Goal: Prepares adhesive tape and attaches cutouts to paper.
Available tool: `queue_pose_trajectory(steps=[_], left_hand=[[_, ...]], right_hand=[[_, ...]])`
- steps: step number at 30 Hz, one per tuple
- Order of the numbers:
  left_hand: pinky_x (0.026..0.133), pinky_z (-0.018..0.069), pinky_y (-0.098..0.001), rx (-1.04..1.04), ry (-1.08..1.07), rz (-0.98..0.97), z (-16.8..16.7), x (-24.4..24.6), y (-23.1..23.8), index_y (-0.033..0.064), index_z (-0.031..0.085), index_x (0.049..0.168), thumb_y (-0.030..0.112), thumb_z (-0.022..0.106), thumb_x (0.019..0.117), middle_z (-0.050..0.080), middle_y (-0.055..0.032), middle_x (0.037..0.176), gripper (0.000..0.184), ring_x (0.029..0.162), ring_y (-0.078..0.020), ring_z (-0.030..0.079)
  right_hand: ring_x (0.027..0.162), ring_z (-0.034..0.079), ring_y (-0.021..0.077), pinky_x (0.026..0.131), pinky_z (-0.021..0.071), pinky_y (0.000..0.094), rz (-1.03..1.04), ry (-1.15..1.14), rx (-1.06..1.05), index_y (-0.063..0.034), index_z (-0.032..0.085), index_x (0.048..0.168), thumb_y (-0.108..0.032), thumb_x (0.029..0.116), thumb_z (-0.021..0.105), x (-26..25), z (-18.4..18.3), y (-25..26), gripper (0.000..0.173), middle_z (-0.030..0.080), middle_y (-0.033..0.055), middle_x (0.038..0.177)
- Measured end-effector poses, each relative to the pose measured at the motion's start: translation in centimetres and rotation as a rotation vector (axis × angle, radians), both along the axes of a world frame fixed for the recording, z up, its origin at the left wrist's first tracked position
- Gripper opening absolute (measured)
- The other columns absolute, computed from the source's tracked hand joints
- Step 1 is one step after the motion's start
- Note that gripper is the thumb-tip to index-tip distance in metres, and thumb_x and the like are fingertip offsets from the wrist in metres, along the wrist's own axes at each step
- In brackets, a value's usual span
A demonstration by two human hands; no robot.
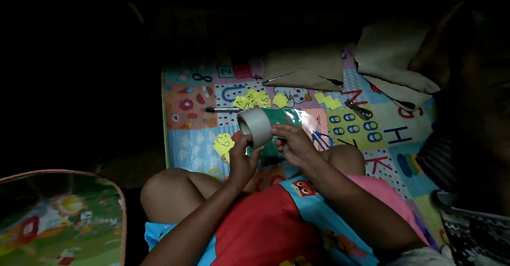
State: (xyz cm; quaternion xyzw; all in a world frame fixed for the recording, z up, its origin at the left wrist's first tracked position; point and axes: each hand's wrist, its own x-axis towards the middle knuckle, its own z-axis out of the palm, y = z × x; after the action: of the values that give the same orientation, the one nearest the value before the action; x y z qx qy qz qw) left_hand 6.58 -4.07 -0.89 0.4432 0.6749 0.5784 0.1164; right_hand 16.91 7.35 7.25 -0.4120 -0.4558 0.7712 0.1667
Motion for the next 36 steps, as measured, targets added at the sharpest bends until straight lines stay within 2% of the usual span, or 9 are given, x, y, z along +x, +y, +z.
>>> queue_pose_trajectory(steps=[3,5,7,10,19,24,29,32,36], left_hand=[[0.086,0.0556,-0.0379,0.003,0.116,0.039,-0.2,0.1,0.0,-0.0103,0.066,0.101,-0.003,0.07,0.0857,0.07,-0.0195,0.094,0.017,0.09,-0.023,0.069],[0.087,0.0543,-0.0412,0.018,0.208,0.061,-0.4,0.2,0.1,-0.0085,0.068,0.096,-0.002,0.071,0.084,0.071,-0.0175,0.09,0.014,0.088,-0.025,0.069],[0.095,0.0512,-0.0427,0.047,0.256,0.074,-0.6,0.3,0.2,-0.0071,0.067,0.093,-0.002,0.071,0.083,0.071,-0.0149,0.086,0.011,0.084,-0.0216,0.069],[0.098,0.0507,-0.044,0.064,0.267,0.078,-0.9,0.4,0.3,-0.0072,0.068,0.093,-0.002,0.071,0.0837,0.071,-0.0146,0.087,0.012,0.085,-0.0204,0.07],[0.095,0.0533,-0.0412,0.08,0.283,0.118,-1.1,0.4,0.4,-0.0073,0.068,0.094,-0.001,0.07,0.0839,0.072,-0.017,0.091,0.012,0.093,-0.0243,0.071],[0.098,0.0513,-0.041,0.097,0.293,0.118,-1.4,0.4,0.4,-0.0058,0.068,0.094,-0.001,0.07,0.0845,0.072,-0.0149,0.09,0.01,0.091,-0.0211,0.07],[0.102,0.0482,-0.0457,0.089,0.319,0.138,-1.5,0.5,0.5,-0.0053,0.068,0.091,-0.002,0.07,0.0833,0.072,-0.0141,0.087,0.008,0.091,-0.0219,0.071],[0.102,0.0479,-0.0446,0.09,0.344,0.161,-1.5,0.6,0.6,-0.005,0.067,0.089,-0.002,0.07,0.0822,0.072,-0.0139,0.087,0.008,0.092,-0.0229,0.071],[0.101,0.0487,-0.0455,0.073,0.357,0.169,-1.4,0.8,0.7,-0.0052,0.066,0.088,-0.002,0.07,0.0823,0.072,-0.0145,0.085,0.007,0.092,-0.0244,0.071]], right_hand=[[0.055,0.053,0.0008,0.051,0.047,0.0136,-0.064,0.044,-0.05,-0.0028,0.063,0.101,-0.003,0.1045,0.052,-0.3,0.1,-0.4,0.012,0.061,-0.0008,0.08],[0.055,0.053,0.0019,0.051,0.0478,0.0144,-0.088,0.059,-0.063,-0.004,0.062,0.097,-0.002,0.1046,0.05,-0.4,0.0,-0.5,0.014,0.06,-0.0011,0.078],[0.055,0.054,0.0024,0.052,0.049,0.0151,-0.111,0.069,-0.076,-0.0045,0.061,0.095,-0.001,0.1043,0.049,-0.4,-0.1,-0.6,0.016,0.06,-0.0007,0.078],[0.056,0.055,0.0024,0.053,0.0496,0.0151,-0.126,0.094,-0.072,-0.0039,0.062,0.095,0.002,0.1028,0.049,-0.4,-0.4,-0.7,0.016,0.061,-0.0008,0.077],[0.058,0.058,0.0027,0.057,0.0532,0.0163,-0.102,0.142,-0.074,-0.0032,0.062,0.098,0.002,0.1037,0.043,-0.3,-0.7,-0.8,0.02,0.061,-0.0014,0.076],[0.058,0.058,0.0031,0.056,0.0531,0.0162,-0.12,0.165,-0.103,-0.0051,0.063,0.093,-0.002,0.1054,0.047,-0.4,-0.9,-0.8,0.02,0.063,-0.0009,0.077],[0.059,0.058,0.0031,0.057,0.0528,0.0162,-0.125,0.139,-0.105,-0.0049,0.063,0.096,-0.001,0.1051,0.047,-0.5,-0.9,-0.8,0.019,0.062,-0.0013,0.077],[0.058,0.057,0.0036,0.057,0.053,0.0165,-0.128,0.133,-0.115,-0.0035,0.061,0.1,0.002,0.1032,0.044,-0.5,-0.9,-0.9,0.019,0.06,-0.0005,0.078],[0.058,0.057,0.0042,0.057,0.0527,0.0169,-0.132,0.127,-0.142,-0.0042,0.061,0.101,-0.004,0.106,0.043,-0.6,-0.8,-0.9,0.019,0.06,-0.0003,0.08]])
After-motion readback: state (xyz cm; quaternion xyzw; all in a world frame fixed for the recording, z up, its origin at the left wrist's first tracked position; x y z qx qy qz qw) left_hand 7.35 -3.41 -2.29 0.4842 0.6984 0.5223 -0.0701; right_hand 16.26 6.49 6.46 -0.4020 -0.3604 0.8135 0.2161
